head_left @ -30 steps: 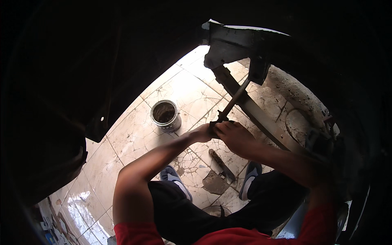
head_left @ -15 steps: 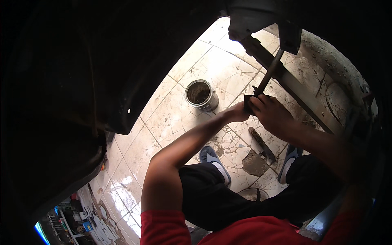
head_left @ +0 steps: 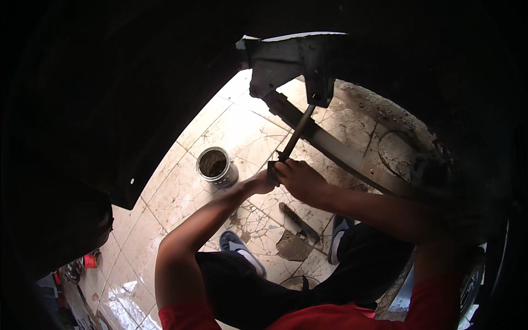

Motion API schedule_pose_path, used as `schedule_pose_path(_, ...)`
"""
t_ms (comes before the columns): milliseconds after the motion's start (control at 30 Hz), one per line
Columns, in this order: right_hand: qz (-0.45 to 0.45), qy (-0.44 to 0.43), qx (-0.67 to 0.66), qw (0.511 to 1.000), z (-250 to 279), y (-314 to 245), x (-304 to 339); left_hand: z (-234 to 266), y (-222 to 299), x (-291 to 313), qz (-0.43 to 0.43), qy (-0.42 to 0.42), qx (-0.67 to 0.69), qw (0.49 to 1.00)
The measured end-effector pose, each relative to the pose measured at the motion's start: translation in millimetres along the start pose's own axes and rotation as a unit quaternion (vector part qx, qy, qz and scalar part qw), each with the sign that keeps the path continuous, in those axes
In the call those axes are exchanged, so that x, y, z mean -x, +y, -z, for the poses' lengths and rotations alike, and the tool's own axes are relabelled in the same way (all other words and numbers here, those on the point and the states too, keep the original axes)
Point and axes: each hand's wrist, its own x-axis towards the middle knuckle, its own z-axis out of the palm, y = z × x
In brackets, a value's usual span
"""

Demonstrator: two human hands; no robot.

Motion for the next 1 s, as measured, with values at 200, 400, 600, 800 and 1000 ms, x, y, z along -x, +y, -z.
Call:
schedule_pose_path(200, 0.005, -0.021, 0.052, 0.998, 13, -5, 9, -13, -12, -15, -0.137, 0.025, 0.101, 0.985)
schedule_pose_path(400, 0.002, 0.007, 0.026, 1.0, 8, -1, -6, -27, -26, -18, 0.009, -0.003, 0.129, 0.992)
schedule_pose_path(600, -0.021, -0.039, 0.006, 0.999, 14, -2, -5, -11, -2, -11, 0.015, -0.001, 0.057, 0.998)
schedule_pose_path(800, -0.031, -0.004, 0.027, 0.999, 26, 2, 25, -15, 2, -42, -0.127, 0.017, 0.111, 0.986)
schedule_pose_path(1000, -0.023, -0.038, 0.02, 0.999, 15, 5, 2, 0, 10, -12, 0.06, -0.043, 0.08, 0.994)
